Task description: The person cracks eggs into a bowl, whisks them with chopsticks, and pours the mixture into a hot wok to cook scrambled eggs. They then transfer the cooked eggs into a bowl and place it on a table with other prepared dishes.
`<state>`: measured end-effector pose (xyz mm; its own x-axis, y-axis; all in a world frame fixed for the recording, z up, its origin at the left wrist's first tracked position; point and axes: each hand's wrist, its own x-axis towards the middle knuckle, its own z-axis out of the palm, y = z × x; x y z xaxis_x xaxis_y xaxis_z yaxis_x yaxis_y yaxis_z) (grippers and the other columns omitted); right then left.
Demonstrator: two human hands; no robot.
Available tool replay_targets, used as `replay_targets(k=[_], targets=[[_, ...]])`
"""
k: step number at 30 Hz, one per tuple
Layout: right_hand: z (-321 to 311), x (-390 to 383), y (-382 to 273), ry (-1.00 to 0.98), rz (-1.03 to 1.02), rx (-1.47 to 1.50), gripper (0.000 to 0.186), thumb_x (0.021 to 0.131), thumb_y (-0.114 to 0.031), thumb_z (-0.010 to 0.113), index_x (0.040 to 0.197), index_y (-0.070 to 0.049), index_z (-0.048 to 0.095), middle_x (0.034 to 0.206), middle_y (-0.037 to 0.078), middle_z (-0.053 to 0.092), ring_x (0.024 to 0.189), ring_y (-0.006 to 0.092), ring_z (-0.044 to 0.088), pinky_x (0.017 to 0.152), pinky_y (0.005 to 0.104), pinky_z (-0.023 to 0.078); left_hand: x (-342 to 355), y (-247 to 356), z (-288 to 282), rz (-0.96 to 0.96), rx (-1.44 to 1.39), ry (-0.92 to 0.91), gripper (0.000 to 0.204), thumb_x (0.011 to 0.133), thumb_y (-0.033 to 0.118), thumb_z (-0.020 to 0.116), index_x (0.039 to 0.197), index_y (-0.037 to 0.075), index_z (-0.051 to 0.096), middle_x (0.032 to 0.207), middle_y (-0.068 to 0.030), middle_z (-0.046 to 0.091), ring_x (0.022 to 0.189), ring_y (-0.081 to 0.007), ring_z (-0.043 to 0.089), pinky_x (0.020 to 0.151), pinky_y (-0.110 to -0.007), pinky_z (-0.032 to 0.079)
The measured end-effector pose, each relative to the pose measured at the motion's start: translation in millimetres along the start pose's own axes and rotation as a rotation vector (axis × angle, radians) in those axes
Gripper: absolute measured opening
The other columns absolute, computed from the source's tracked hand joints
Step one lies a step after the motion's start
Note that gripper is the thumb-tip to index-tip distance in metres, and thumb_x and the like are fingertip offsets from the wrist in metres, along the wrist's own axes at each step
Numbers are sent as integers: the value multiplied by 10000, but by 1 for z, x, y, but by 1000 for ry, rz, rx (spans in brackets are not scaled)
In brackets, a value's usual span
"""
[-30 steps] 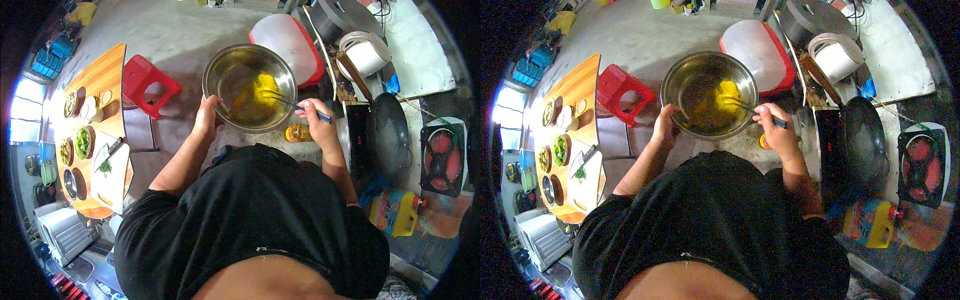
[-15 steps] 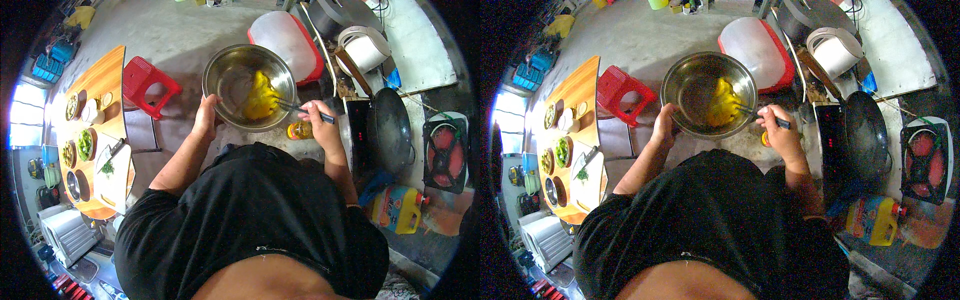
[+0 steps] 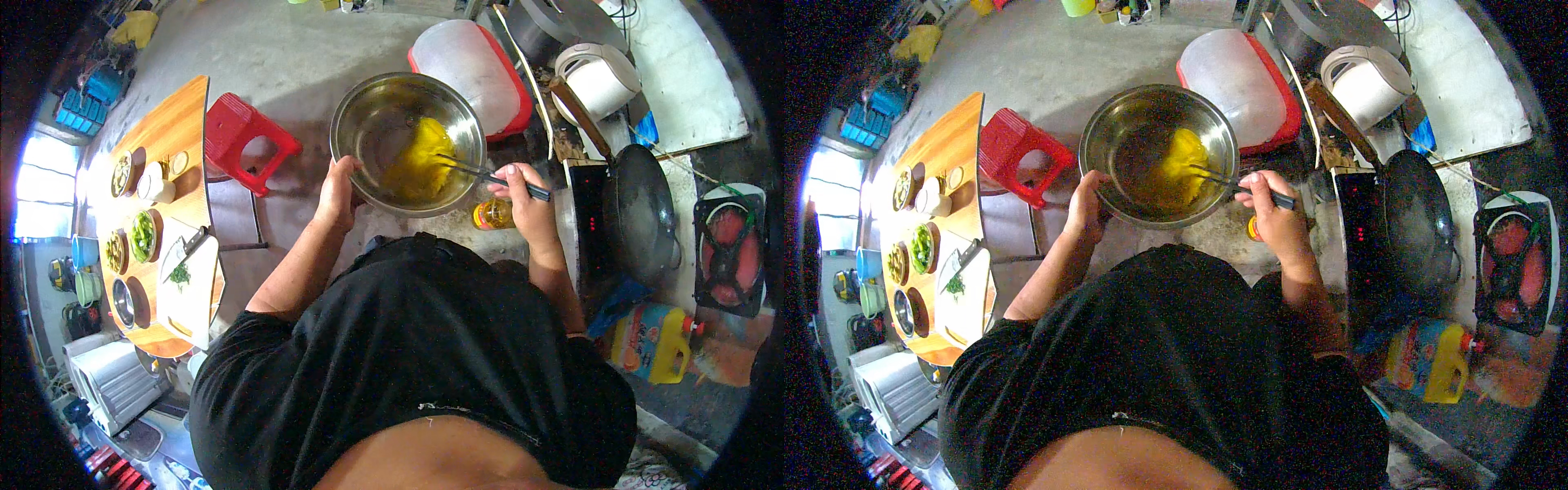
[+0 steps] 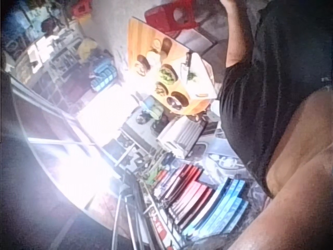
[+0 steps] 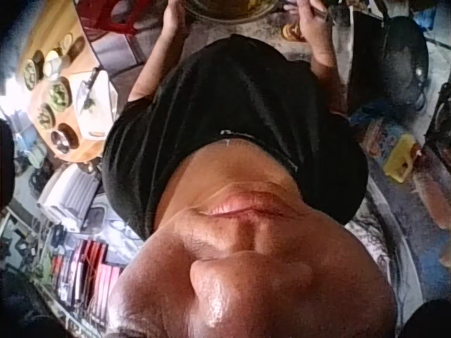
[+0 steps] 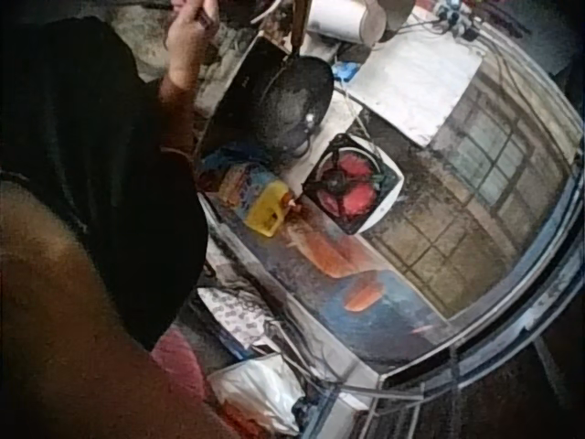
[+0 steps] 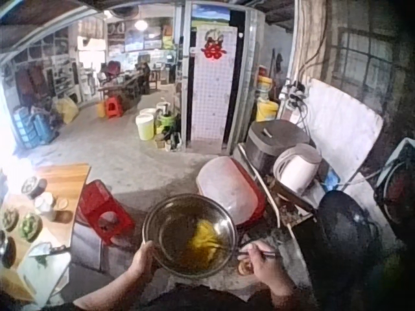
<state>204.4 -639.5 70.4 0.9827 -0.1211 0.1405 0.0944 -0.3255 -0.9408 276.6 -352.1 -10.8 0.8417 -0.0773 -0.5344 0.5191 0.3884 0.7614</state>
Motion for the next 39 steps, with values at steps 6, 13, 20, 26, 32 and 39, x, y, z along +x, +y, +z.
replay_targets(k=[6, 13, 20, 26, 32, 39], targets=[[11, 1, 2, -135, 81, 160, 309, 1003, -243, 437, 932, 16, 591, 850, 103, 659, 764, 154, 670, 656, 263, 533, -8, 3, 3, -1, -25, 19, 282, 843, 323, 508, 1003, 94, 544, 830, -48, 589, 708, -197, 568, 637, -333, 470], [11, 4, 13, -177, 67, 256, 296, 1001, -235, 442, 953, 16, 590, 889, 105, 660, 784, 165, 672, 674, 273, 544, -3, 5, 1, -25, -28, -16, 263, 836, 310, 495, 936, 80, 574, 790, -46, 599, 673, -204, 559, 607, -312, 443], [7, 5, 11, -186, 53, 141, 270, 994, -210, 463, 956, 24, 592, 873, 101, 658, 775, 158, 667, 691, 278, 539, 6, 7, -2, 42, 34, -1, 343, 853, 352, 462, 979, 62, 594, 820, -68, 630, 727, -210, 582, 624, -301, 438], [4, -1, 4, -239, 220, 53, 282, 994, -220, 465, 935, 20, 602, 857, 94, 656, 752, 155, 667, 671, 264, 533, 5, 7, -1, 61, 2, 68, 335, 861, 337, 458, 975, 59, 606, 831, -77, 645, 749, -212, 592, 660, -304, 462], [9, -2, 10, -72, 123, 199, 300, 996, -254, 459, 971, 20, 576, 897, 105, 644, 783, 175, 670, 700, 275, 539, 11, 6, 0, -61, -42, 11, 315, 857, 321, 460, 932, 57, 616, 798, -73, 647, 738, -215, 593, 665, -325, 465], [5, -1, 19, 55, 159, 250, 327, 997, -278, 451, 961, 19, 581, 911, 129, 651, 788, 203, 675, 709, 301, 556, 19, 3, -2, -49, -28, -37, 294, 848, 306, 467, 895, 57, 617, 798, -77, 648, 711, -234, 598, 689, -347, 475]])
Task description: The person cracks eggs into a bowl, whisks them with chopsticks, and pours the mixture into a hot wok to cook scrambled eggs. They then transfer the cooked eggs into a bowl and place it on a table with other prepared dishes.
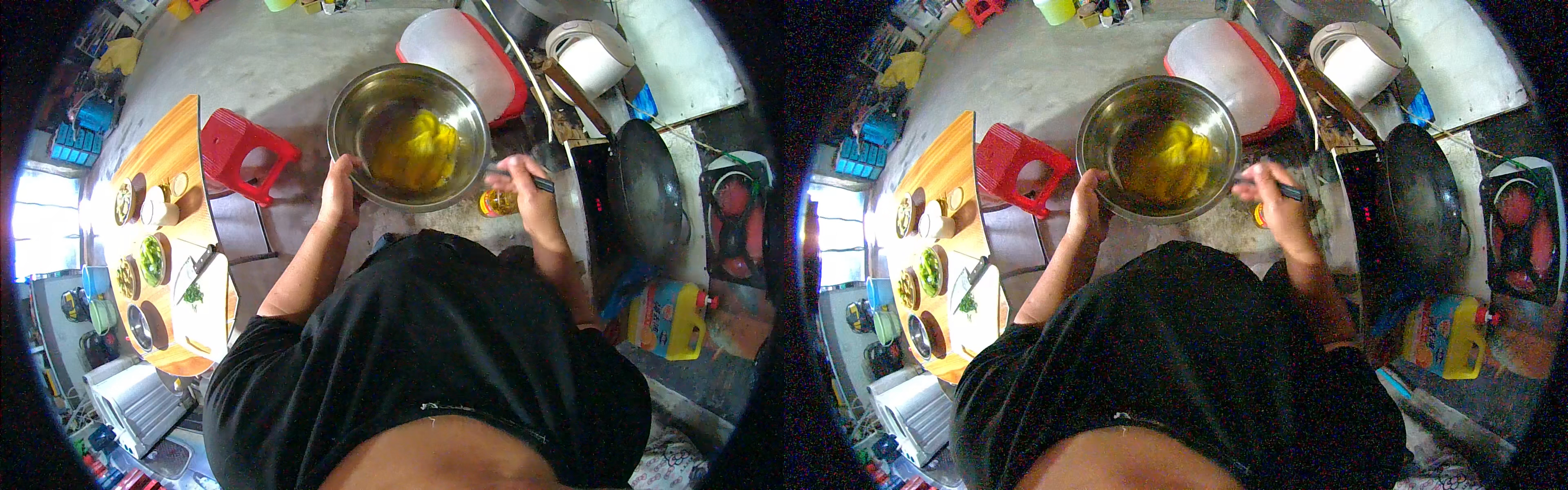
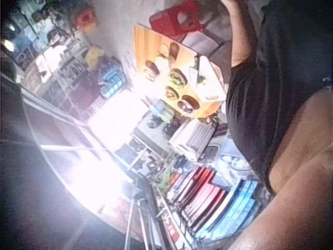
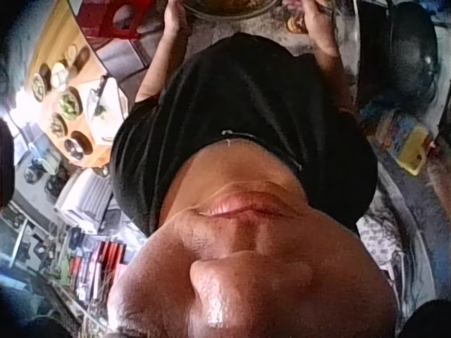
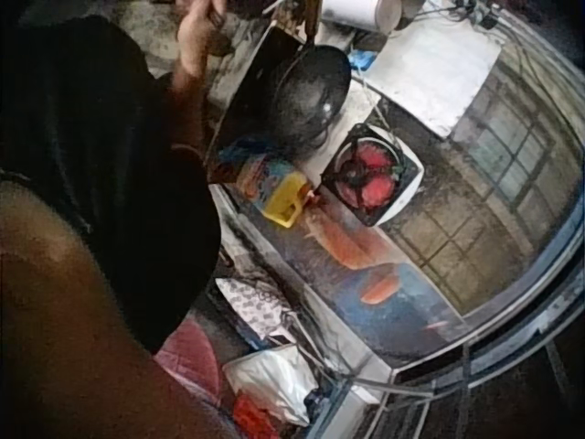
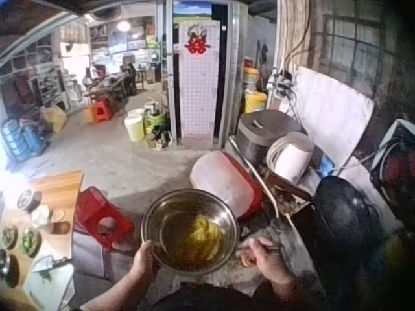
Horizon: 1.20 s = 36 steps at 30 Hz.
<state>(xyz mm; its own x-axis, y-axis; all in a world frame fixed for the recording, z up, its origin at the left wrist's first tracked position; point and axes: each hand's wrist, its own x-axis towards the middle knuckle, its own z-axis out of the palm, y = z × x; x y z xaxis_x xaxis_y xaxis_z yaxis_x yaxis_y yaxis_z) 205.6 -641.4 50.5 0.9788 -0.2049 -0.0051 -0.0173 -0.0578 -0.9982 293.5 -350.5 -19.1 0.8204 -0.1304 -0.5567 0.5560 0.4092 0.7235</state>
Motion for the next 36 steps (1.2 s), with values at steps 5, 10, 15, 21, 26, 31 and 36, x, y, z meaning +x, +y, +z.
replay_targets(k=[5, 10, 15, 21, 26, 31, 36], targets=[[-6, -1, -5, -9, -49, 89, 324, 991, -308, 461, 966, -3, 565, 928, 120, 639, 800, 221, 687, 725, 315, 556, 0, 0, 2, 17, -23, 18, 299, 847, 315, 470, 903, 60, 615, 802, -72, 647, 727, -223, 595, 688, -349, 476], [-7, -4, -10, -261, 294, -39, 339, 997, -314, 446, 992, 1, 570, 962, 124, 642, 839, 194, 677, 745, 286, 544, -3, -2, 3, 42, 69, 71, 302, 853, 328, 477, 909, 65, 615, 829, -64, 646, 708, -206, 599, 664, -335, 475], [-4, -4, -5, -47, 38, -28, 295, 998, -253, 450, 987, 14, 575, 920, 110, 642, 803, 195, 673, 709, 291, 556, -1, -6, -1, 63, 38, 48, 305, 851, 341, 486, 889, 71, 621, 788, -59, 643, 690, -195, 601, 614, -322, 466], [-3, 0, 15, 26, -73, 74, 321, 994, -296, 458, 1010, 7, 564, 977, 121, 636, 815, 207, 678, 745, 311, 549, 1, -8, 0, 3, 54, -1, 341, 835, 385, 505, 951, 83, 615, 850, -76, 645, 721, -212, 601, 632, -347, 464], [-2, 7, 30, -295, 117, 287, 309, 979, -281, 482, 1007, 14, 570, 966, 134, 644, 852, 261, 677, 740, 346, 557, -5, -5, 4, 61, 132, 137, 375, 824, 438, 517, 1006, 125, 617, 956, -88, 614, 854, -224, 557, 717, -400, 434], [-3, 5, 25, -111, 258, 3, 270, 987, -267, 473, 1035, -18, 565, 977, 100, 617, 863, 222, 668, 778, 332, 530, -18, 4, 3, 345, 78, -37, 402, 822, 320, 546, 1126, 57, 531, 1028, -72, 538, 945, -203, 457, 882, -358, 368], [2, 6, 17, 51, -54, -71, 315, 994, -284, 451, 995, 15, 551, 957, 98, 595, 829, 219, 652, 765, 316, 533, -14, 12, 1, 305, -83, -158, 414, 824, 132, 496, 1231, 59, 468, 1013, -56, 548, 916, -173, 510, 813, -308, 439]])
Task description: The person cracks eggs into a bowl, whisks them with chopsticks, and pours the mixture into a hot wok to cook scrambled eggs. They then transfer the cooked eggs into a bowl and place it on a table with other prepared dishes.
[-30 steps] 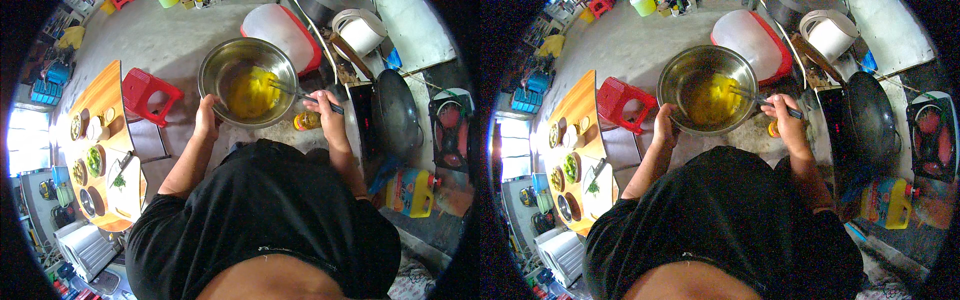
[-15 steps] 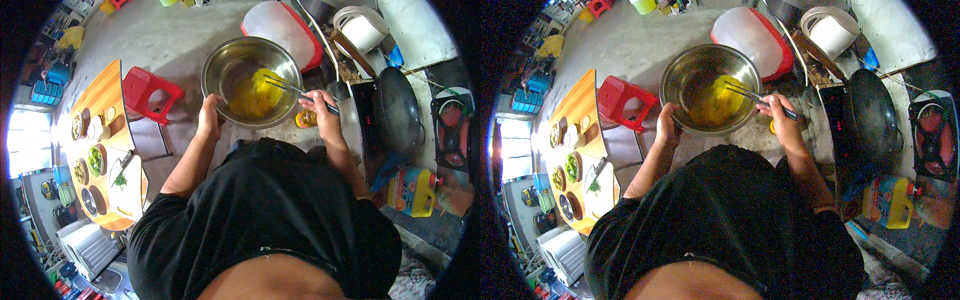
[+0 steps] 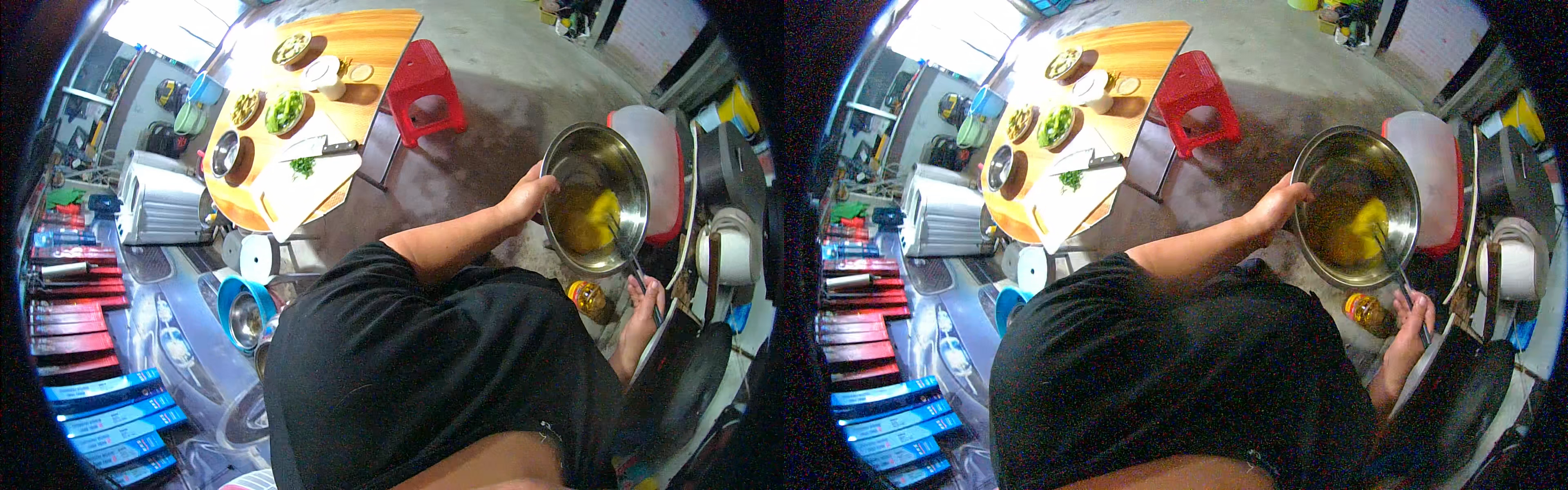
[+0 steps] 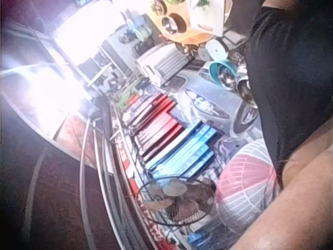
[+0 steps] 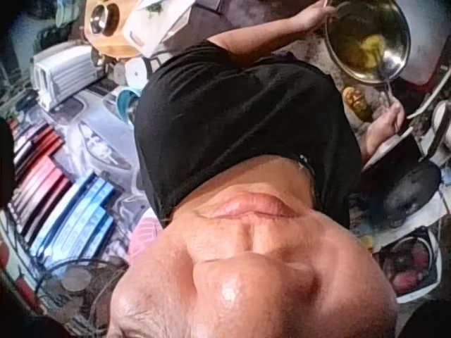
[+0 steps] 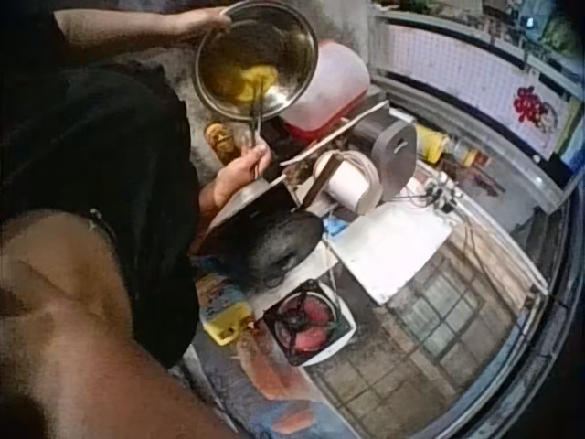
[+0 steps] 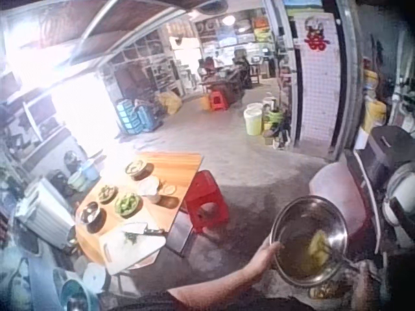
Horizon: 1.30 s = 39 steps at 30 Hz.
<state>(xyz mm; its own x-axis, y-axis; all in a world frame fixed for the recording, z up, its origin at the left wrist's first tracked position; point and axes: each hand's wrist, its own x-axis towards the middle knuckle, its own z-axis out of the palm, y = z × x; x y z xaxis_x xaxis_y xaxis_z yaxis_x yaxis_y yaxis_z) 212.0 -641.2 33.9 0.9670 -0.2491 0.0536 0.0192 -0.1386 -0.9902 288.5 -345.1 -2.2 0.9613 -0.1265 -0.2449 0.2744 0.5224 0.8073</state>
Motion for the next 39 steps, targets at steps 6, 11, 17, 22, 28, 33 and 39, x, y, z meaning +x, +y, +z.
replay_targets(k=[6, 11, 17, 22, 28, 33, 39], targets=[[13, 6, -5, -196, 136, 222, 281, 992, -278, 461, 998, -15, 561, 940, 98, 609, 851, 214, 657, 756, 300, 518, -1, -3, -15, 18, 75, 92, 343, 794, 220, 537, 1106, 79, 520, 925, -57, 550, 857, -182, 502, 728, -332, 433], [15, 6, -4, -404, 259, 139, 302, 989, -286, 466, 1007, -1, 562, 970, 114, 626, 871, 227, 667, 777, 304, 534, -4, -12, -30, -134, 101, 251, 408, 778, 394, 584, 1071, 115, 532, 998, -97, 568, 930, -274, 518, 843, -423, 399], [9, 8, 0, -184, 186, 195, 318, 987, -287, 475, 966, 12, 581, 918, 105, 634, 793, 217, 682, 687, 308, 557, 9, -21, -37, -309, 77, 259, 403, 896, 416, 479, 1066, 61, 569, 1015, -108, 621, 934, -262, 575, 862, -387, 441], [2, 6, 2, -59, 130, 203, 331, 987, -296, 476, 978, 22, 567, 918, 110, 637, 805, 208, 680, 711, 307, 560, 13, -21, -24, -245, 65, 256, 359, 872, 369, 496, 1054, 69, 573, 1009, -94, 620, 881, -245, 586, 819, -386, 458], [-10, -3, 0, -271, 312, 210, 330, 1000, -282, 445, 969, 20, 574, 924, 118, 641, 816, 192, 673, 726, 298, 550, 14, -14, -1, -259, 89, 157, 275, 812, 239, 533, 1050, 104, 516, 889, -37, 531, 773, -169, 514, 656, -307, 438], [-19, -8, -4, -156, 130, 12, 307, 1004, -259, 439, 974, 16, 573, 937, 122, 645, 837, 186, 668, 738, 305, 545, 17, -14, 9, -191, 147, 143, 243, 815, 248, 525, 1014, 108, 523, 849, -44, 549, 746, -197, 557, 664, -332, 469], [-24, -13, -3, 64, -15, 55, 306, 1001, -260, 446, 980, 19, 569, 906, 117, 651, 816, 188, 670, 702, 291, 550, 22, -20, 10, -265, 85, 153, 296, 890, 319, 486, 1026, 65, 553, 942, -73, 594, 850, -224, 568, 782, -349, 459]])
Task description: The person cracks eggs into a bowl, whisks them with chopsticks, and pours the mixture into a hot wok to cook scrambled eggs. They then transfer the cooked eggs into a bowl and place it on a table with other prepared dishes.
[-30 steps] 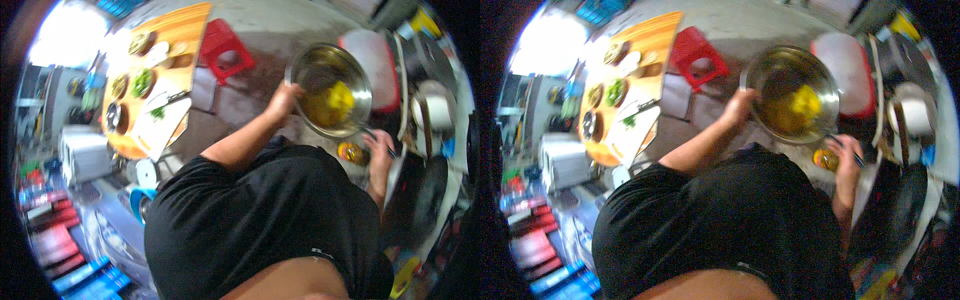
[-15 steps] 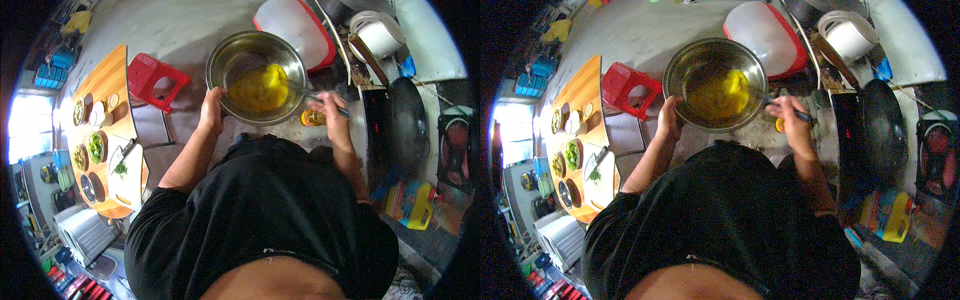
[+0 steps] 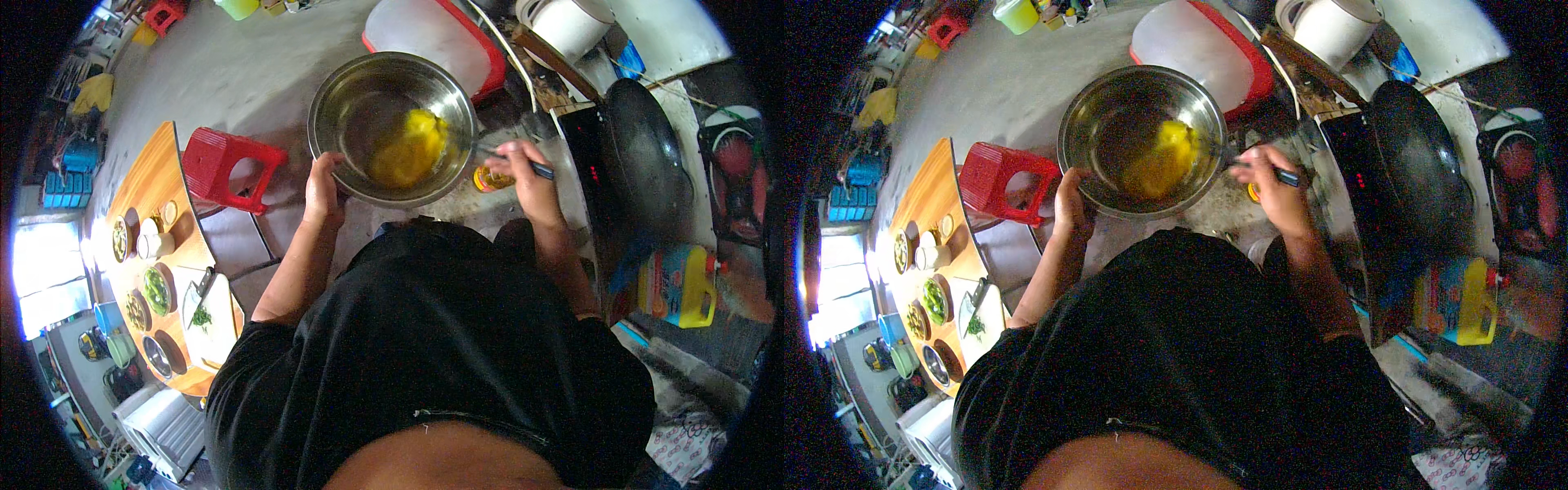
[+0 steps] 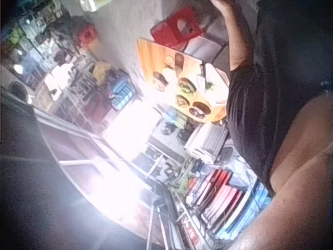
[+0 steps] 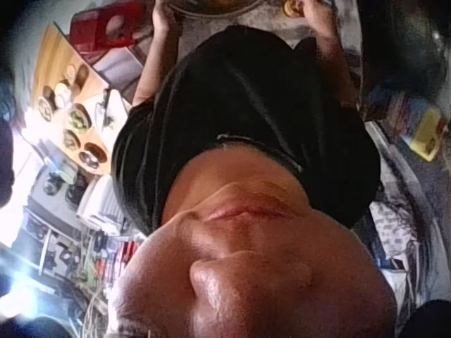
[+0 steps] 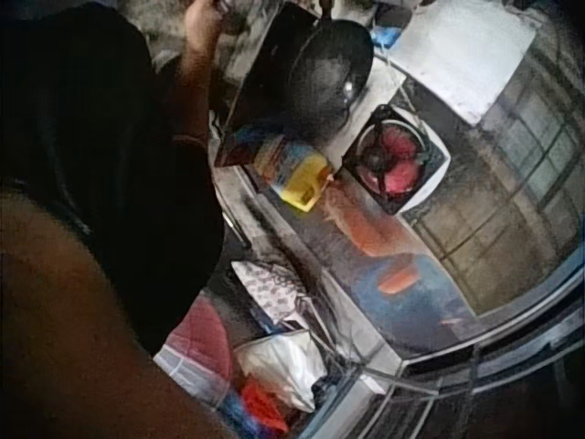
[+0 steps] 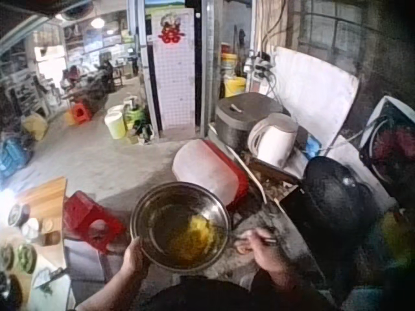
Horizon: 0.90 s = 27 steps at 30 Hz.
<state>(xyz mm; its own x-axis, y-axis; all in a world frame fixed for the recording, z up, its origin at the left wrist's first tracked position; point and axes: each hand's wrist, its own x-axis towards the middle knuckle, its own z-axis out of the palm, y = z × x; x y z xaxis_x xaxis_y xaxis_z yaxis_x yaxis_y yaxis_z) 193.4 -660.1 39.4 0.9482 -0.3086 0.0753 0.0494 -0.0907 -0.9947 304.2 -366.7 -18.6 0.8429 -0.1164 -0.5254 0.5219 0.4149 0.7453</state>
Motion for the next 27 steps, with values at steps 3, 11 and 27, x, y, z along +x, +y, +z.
replay_targets(k=[3, 11, 27], targets=[[-1, -1, 4, -399, 226, 72, 298, 997, -256, 458, 994, 18, 575, 938, 109, 645, 825, 183, 670, 706, 288, 549, 0, 0, 1, 3, 35, -36, 279, 794, 286, 569, 1011, 115, 529, 912, -40, 553, 804, -189, 536, 700, -324, 440], [-6, -3, 10, -410, 252, 256, 299, 996, -259, 455, 992, 12, 583, 920, 148, 657, 803, 233, 678, 711, 311, 550, -12, 7, 17, -42, 13, 1, 285, 810, 304, 572, 974, 72, 577, 834, -55, 617, 764, -203, 592, 679, -323, 467], [-9, -8, 5, -148, 178, 126, 300, 997, -256, 457, 978, 19, 575, 929, 130, 651, 823, 197, 674, 736, 310, 553, 9, 5, 20, -80, 108, -21, 218, 806, 268, 561, 965, 120, 559, 767, -21, 582, 658, -161, 564, 566, -292, 435]])
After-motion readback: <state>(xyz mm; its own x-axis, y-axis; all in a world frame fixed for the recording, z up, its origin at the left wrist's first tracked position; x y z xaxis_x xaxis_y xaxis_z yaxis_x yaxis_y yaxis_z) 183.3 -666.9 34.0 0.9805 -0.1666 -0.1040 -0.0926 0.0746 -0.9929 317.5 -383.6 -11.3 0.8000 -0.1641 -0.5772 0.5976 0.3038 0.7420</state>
